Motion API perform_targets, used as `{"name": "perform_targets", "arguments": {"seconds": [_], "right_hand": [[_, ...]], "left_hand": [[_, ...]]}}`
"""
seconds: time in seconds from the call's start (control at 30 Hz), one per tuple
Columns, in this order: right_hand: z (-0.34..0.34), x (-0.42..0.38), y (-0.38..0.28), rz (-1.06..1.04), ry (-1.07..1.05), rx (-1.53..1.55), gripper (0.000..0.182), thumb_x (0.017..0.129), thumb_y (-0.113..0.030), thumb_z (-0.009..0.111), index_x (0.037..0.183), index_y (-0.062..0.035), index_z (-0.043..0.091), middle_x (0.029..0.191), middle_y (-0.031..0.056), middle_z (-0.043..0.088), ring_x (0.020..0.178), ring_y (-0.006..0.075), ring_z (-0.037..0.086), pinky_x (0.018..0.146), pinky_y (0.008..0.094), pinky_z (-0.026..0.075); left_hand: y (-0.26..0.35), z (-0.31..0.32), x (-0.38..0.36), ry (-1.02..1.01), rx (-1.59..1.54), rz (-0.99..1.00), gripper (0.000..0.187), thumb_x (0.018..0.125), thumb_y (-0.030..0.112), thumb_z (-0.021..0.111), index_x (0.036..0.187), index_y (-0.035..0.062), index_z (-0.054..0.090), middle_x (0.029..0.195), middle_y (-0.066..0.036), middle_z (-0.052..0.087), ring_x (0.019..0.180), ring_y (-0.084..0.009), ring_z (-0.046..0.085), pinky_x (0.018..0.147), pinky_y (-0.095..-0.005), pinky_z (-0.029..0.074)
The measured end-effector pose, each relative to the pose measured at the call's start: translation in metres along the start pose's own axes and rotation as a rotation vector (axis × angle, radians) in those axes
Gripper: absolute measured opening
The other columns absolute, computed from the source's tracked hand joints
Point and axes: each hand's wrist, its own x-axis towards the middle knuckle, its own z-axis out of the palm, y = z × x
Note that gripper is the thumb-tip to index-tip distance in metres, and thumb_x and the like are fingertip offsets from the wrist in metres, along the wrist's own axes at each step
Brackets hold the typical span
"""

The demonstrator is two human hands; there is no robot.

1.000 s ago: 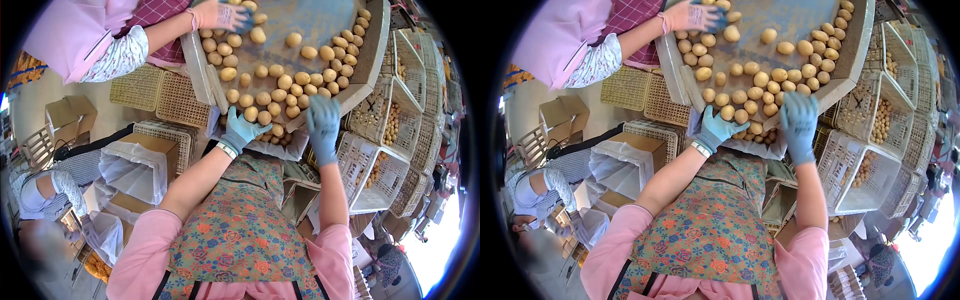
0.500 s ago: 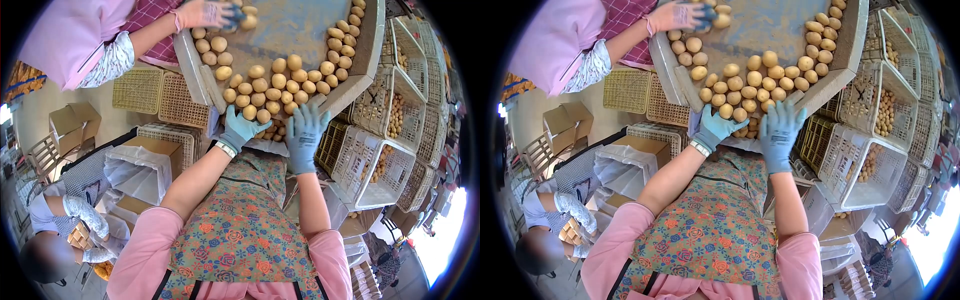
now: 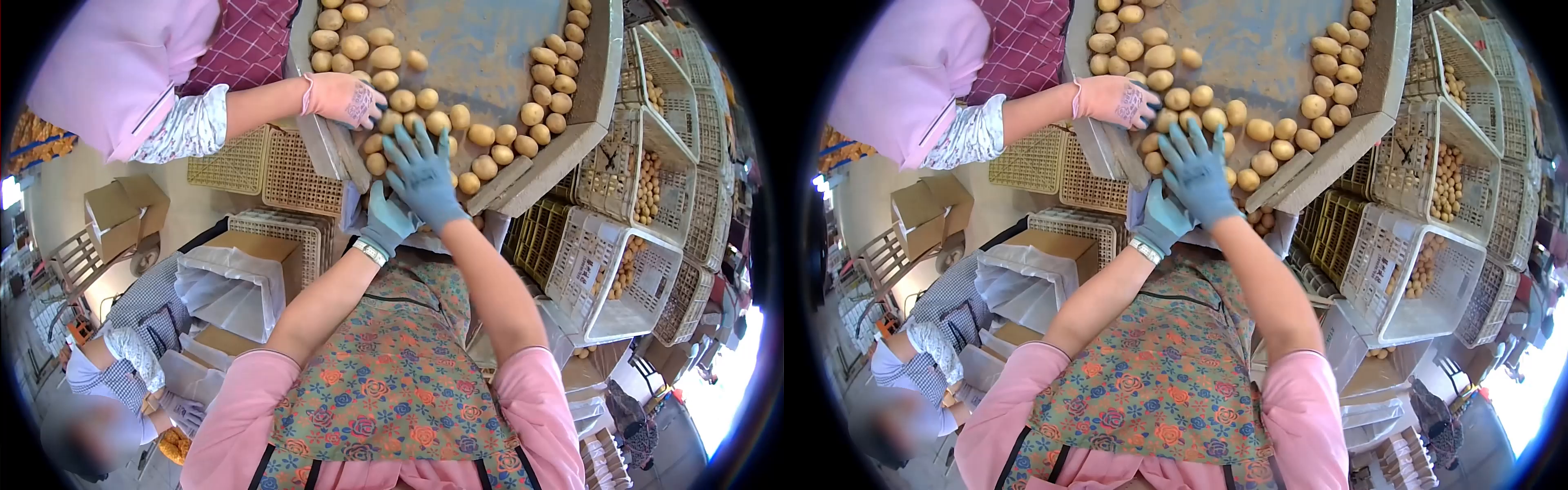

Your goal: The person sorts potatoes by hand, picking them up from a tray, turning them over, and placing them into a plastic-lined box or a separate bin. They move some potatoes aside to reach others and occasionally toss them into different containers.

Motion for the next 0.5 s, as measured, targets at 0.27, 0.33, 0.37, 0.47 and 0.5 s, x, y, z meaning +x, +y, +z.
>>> {"name": "perform_targets", "arguments": {"seconds": [0.27, 0.33, 0.37, 0.47, 0.5], "right_hand": [[-0.108, -0.081, 0.039, 0.071, -0.263, -0.371, 0.038, 0.094, -0.028, 0.063, 0.127, -0.0096, 0.068, 0.135, 0.0077, 0.063, 0.133, 0.0291, 0.052, 0.124, 0.0572, 0.024], [-0.102, -0.090, 0.050, 0.100, -0.202, -0.352, 0.036, 0.094, -0.027, 0.064, 0.124, -0.0092, 0.069, 0.131, 0.0079, 0.066, 0.131, 0.0286, 0.054, 0.124, 0.0562, 0.025], [-0.101, -0.091, 0.053, 0.122, -0.143, -0.334, 0.033, 0.094, -0.027, 0.064, 0.121, -0.0089, 0.070, 0.126, 0.0081, 0.068, 0.128, 0.0281, 0.056, 0.125, 0.0551, 0.025], [-0.092, -0.094, 0.052, 0.120, -0.068, -0.338, 0.028, 0.092, -0.025, 0.066, 0.115, -0.0087, 0.070, 0.121, 0.0086, 0.068, 0.127, 0.0271, 0.057, 0.124, 0.0529, 0.027], [-0.090, -0.091, 0.050, 0.136, -0.015, -0.318, 0.027, 0.092, -0.025, 0.066, 0.113, -0.0089, 0.070, 0.120, 0.0086, 0.068, 0.126, 0.0271, 0.057, 0.124, 0.0529, 0.027]], "left_hand": [[0.000, 0.013, -0.010, -0.048, 0.063, -0.019, 0.075, 0.101, 0.063, 0.039, 0.161, 0.0206, 0.026, 0.167, -0.014, 0.026, 0.149, -0.0460, 0.031, 0.112, -0.0758, 0.034], [-0.001, 0.010, -0.008, -0.062, 0.079, -0.020, 0.074, 0.101, 0.063, 0.039, 0.161, 0.0212, 0.026, 0.167, -0.013, 0.026, 0.150, -0.0458, 0.030, 0.112, -0.0761, 0.034], [-0.002, 0.014, -0.009, -0.077, 0.090, -0.016, 0.074, 0.102, 0.062, 0.040, 0.161, 0.0218, 0.026, 0.167, -0.012, 0.025, 0.151, -0.0457, 0.028, 0.112, -0.0763, 0.033], [-0.004, 0.027, -0.016, 0.045, 0.244, -0.016, 0.057, 0.108, 0.048, 0.036, 0.158, 0.0211, 0.032, 0.164, -0.010, 0.032, 0.152, -0.0348, 0.030, 0.116, -0.0655, 0.035], [0.001, 0.013, -0.013, 0.047, 0.249, -0.016, 0.057, 0.108, 0.048, 0.036, 0.158, 0.0211, 0.032, 0.164, -0.010, 0.032, 0.152, -0.0348, 0.030, 0.116, -0.0655, 0.035]]}}
